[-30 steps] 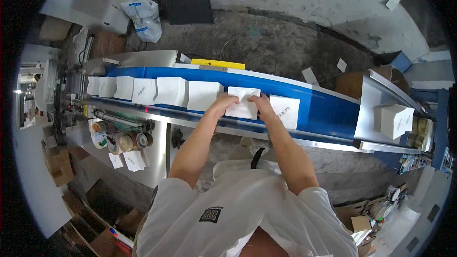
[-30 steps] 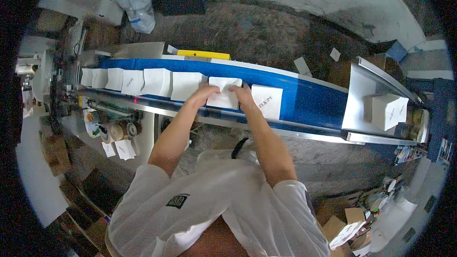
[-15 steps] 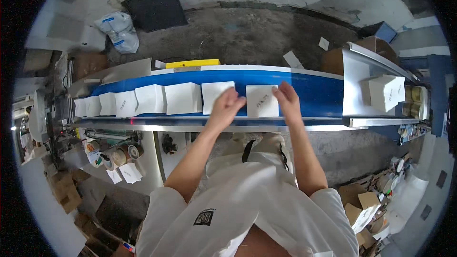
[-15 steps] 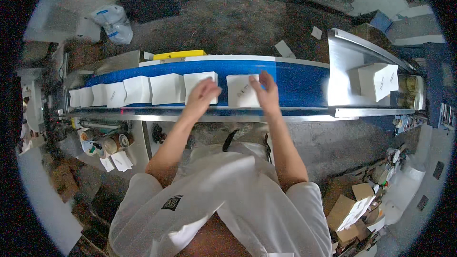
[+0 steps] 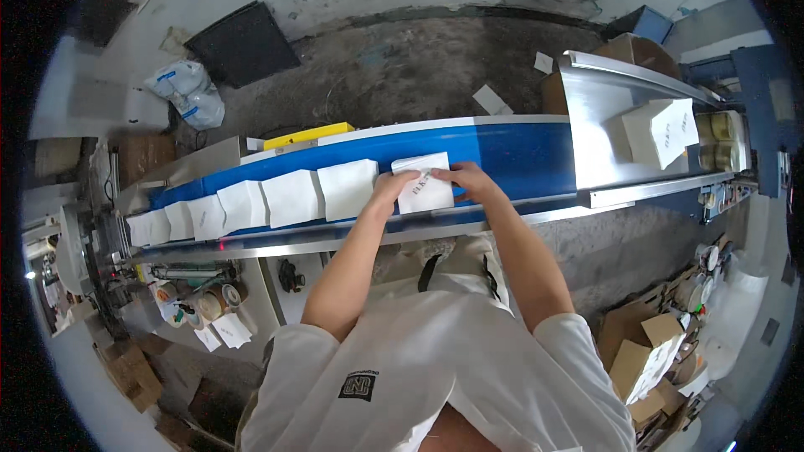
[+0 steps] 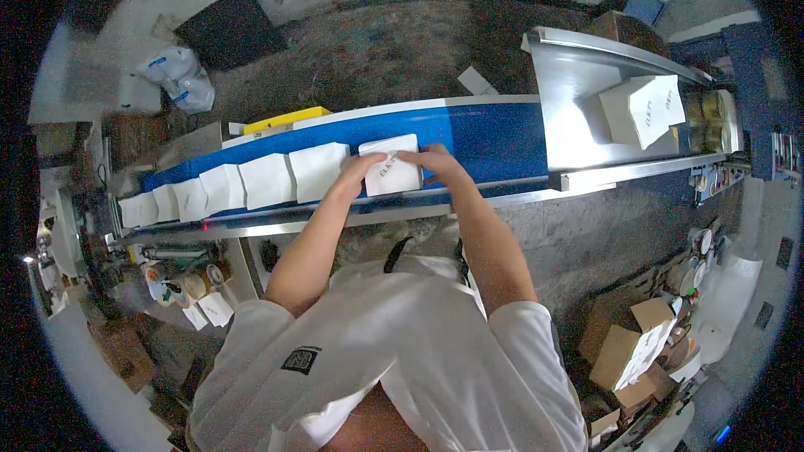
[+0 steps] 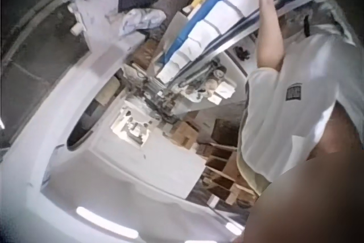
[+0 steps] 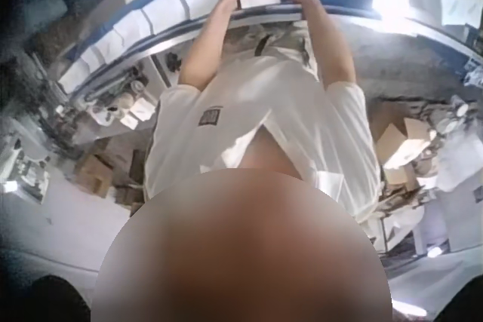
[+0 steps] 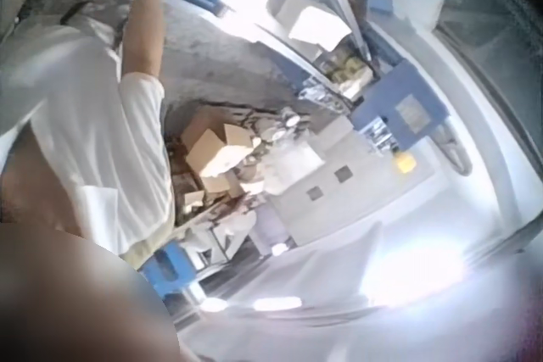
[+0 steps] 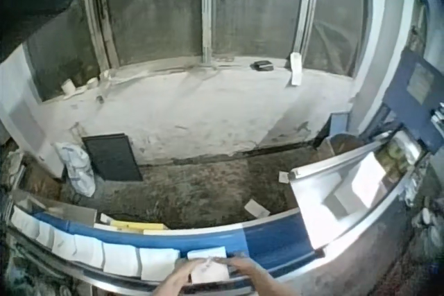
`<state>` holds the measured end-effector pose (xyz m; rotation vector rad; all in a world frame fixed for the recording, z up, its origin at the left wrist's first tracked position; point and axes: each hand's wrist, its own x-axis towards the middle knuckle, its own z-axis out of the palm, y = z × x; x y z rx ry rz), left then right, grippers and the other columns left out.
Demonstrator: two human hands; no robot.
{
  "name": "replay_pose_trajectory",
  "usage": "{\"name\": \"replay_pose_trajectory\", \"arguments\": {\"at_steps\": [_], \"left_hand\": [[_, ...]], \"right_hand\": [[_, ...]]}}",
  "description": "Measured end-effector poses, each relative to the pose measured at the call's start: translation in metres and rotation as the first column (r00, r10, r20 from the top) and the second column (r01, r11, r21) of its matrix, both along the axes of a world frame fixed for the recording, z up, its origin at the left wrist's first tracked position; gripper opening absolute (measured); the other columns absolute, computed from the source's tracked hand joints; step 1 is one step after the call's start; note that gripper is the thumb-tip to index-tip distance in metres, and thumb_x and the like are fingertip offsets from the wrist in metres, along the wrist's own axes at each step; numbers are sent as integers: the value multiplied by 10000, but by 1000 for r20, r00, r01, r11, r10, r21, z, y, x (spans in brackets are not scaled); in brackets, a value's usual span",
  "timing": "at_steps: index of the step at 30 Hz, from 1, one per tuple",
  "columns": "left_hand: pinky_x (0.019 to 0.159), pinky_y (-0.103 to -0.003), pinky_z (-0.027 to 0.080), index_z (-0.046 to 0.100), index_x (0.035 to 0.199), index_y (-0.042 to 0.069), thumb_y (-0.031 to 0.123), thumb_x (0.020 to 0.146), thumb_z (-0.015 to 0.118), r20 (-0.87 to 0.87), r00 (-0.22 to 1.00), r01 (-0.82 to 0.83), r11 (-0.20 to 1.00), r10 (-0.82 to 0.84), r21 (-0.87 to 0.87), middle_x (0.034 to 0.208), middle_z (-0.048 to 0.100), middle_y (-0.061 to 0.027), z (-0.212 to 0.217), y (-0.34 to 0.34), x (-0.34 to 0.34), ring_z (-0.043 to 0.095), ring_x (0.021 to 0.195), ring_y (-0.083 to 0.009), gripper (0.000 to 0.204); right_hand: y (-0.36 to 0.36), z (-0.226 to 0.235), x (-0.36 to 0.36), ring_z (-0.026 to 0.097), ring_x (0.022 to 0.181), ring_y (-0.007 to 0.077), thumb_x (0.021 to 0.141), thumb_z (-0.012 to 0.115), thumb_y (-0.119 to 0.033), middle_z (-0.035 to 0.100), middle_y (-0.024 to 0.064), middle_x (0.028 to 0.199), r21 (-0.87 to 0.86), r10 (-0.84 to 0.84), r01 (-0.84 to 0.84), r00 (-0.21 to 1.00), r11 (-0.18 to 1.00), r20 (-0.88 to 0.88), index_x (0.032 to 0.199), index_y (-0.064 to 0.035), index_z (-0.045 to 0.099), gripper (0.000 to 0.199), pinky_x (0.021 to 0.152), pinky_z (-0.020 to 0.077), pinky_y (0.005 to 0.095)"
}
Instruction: Picking up paper blocks from a machine output and placing them onto a conveyor belt in an organized manner.
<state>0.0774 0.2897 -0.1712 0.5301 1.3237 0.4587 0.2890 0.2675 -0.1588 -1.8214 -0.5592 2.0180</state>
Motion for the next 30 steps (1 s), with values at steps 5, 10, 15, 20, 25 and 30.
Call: {"name": "replay_pose_trajectory", "arguments": {"at_steps": [5,10,15,20,25,30], "left_hand": [[783,-334,543,639,1128,-67,130,756,757,13,1000,-19,998,19,-62,1071,689,-156,-14,5,-7,684,931,-242,438],[757,-368,567,633,1104,-50,126,775,742,5,1000,-21,999,21,-42,1047,680,-148,-11,8,-1,685,899,-260,388],[781,-343,551,624,1138,-56,162,785,731,-15,1000,-12,999,12,-34,1074,677,-158,-10,7,-1,682,917,-250,429],[792,-314,541,616,1162,-70,194,798,712,-41,999,13,999,-15,-42,1089,676,-170,-8,4,-1,681,925,-239,459],[838,-352,513,636,1120,1,167,814,689,58,998,-16,996,21,-88,1057,676,-104,-5,6,-1,651,960,-232,352],[829,-351,505,641,1086,-13,128,782,708,35,999,24,998,-21,-64,1029,675,-102,-5,5,-2,648,945,-233,341]], "right_hand": [[4,8,-8,567,1127,308,769,815,-383,624,158,1186,-6,27,-27,998,1000,-56,1254,8,582,665,889,474,561],[4,-5,-7,579,1092,295,762,823,-369,632,154,1171,-25,17,-18,999,1000,-35,1245,1,591,651,867,488,542],[1,0,-7,570,1100,291,775,806,-400,622,154,1189,-12,19,-20,999,1000,-47,1240,-8,597,643,889,470,550],[-2,8,4,465,1265,344,787,692,-628,510,196,1365,3,-181,181,983,983,4,1379,8,471,896,1010,349,583],[2,24,8,355,1372,379,789,611,-723,367,227,1493,-5,-137,137,991,991,-7,1480,9,315,1049,1070,287,590],[-1,11,10,454,1283,357,720,773,-590,450,263,1409,64,19,-24,997,998,72,1433,73,362,1057,966,404,526]]}}
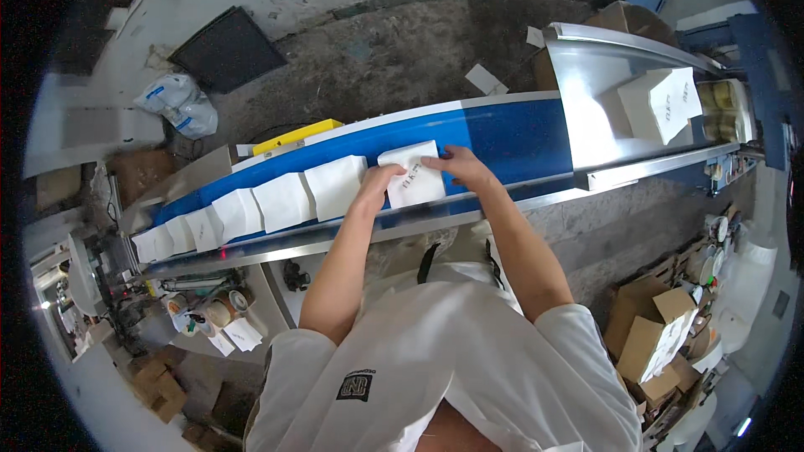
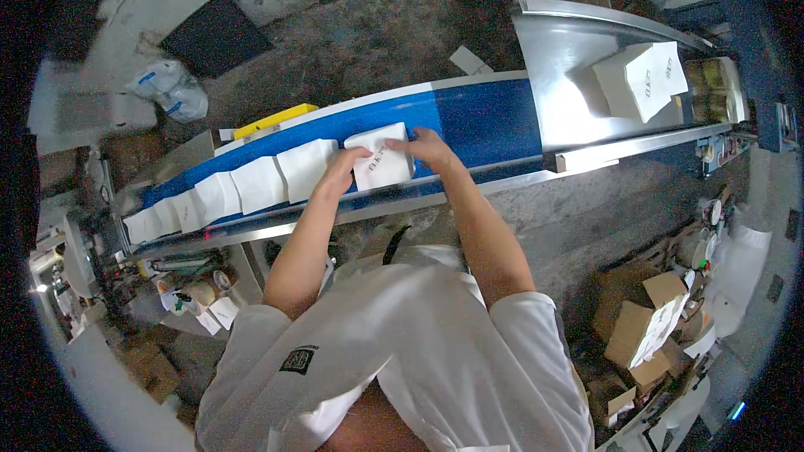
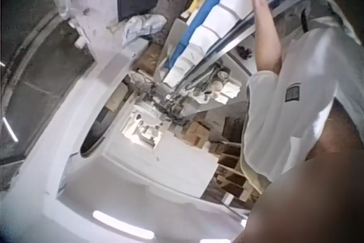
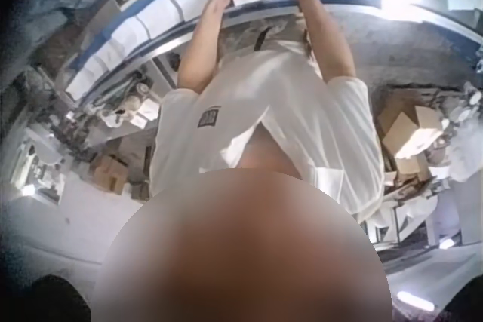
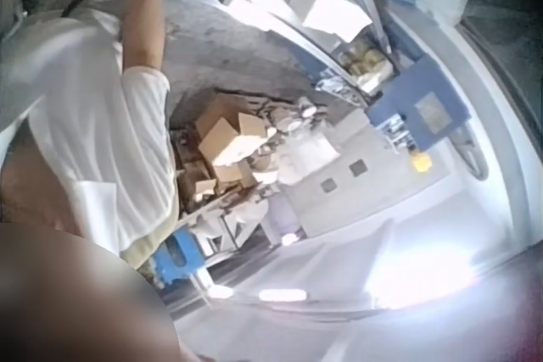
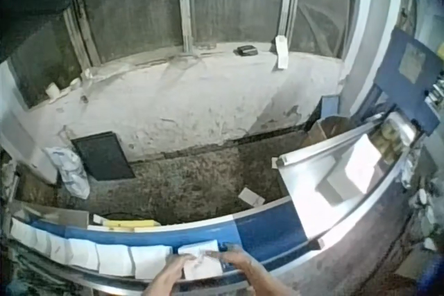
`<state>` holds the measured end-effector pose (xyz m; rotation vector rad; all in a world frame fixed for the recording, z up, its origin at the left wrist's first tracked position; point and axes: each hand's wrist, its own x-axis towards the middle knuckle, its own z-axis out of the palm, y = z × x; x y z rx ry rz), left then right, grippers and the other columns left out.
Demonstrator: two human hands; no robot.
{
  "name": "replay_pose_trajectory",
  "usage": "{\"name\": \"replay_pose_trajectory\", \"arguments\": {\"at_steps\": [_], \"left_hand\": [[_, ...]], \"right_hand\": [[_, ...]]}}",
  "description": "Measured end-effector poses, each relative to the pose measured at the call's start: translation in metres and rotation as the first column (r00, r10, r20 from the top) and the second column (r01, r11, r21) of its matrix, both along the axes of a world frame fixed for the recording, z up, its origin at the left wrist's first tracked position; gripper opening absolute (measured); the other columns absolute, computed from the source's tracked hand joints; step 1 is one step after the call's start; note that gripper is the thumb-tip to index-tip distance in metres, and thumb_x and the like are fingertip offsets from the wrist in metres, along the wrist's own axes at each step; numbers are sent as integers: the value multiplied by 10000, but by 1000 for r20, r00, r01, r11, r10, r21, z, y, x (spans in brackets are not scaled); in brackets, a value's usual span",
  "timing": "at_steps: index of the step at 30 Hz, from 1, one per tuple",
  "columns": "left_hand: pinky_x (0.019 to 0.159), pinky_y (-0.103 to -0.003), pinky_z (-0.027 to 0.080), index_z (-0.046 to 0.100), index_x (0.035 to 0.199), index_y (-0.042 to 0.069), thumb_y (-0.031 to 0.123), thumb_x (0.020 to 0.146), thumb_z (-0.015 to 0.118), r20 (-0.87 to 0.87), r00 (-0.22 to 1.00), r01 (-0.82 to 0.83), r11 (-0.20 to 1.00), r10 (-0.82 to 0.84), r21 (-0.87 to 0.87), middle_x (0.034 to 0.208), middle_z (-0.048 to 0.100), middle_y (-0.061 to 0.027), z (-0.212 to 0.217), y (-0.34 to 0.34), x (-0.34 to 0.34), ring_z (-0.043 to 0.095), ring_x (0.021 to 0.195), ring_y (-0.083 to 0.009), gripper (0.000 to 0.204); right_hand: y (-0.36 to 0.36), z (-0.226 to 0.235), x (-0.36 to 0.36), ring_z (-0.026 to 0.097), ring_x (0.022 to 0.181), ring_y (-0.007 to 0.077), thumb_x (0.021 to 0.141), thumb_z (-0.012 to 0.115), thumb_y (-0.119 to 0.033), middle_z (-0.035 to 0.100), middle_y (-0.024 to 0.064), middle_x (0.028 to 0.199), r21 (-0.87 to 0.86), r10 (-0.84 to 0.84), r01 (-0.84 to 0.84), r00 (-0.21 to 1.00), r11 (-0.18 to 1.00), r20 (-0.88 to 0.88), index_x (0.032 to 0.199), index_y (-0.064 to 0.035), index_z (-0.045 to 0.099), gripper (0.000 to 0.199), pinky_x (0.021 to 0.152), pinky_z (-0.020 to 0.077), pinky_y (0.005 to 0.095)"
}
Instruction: Picking up paper blocks from a machine output and placing them onto a conveyor belt in an organized manner.
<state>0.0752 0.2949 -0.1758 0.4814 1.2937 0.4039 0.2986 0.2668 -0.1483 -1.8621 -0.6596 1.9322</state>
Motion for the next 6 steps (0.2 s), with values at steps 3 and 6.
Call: {"name": "replay_pose_trajectory", "arguments": {"at_steps": [3,6], "left_hand": [[844,-338,515,626,1116,-100,113,740,740,-23,1000,11,999,-10,46,1070,677,-178,-3,0,-2,660,993,-261,447],[875,-339,514,615,1157,-97,111,744,745,-42,998,37,999,-36,8,1111,662,-196,-4,2,1,657,1015,-286,481]], "right_hand": [[3,-5,3,504,1228,333,658,867,-469,495,281,1353,53,80,-80,997,995,-2,1410,102,386,1059,878,463,470],[4,-8,10,519,1206,310,657,874,-442,441,300,1408,43,133,-131,990,990,-53,1489,80,236,1171,856,476,441]]}}
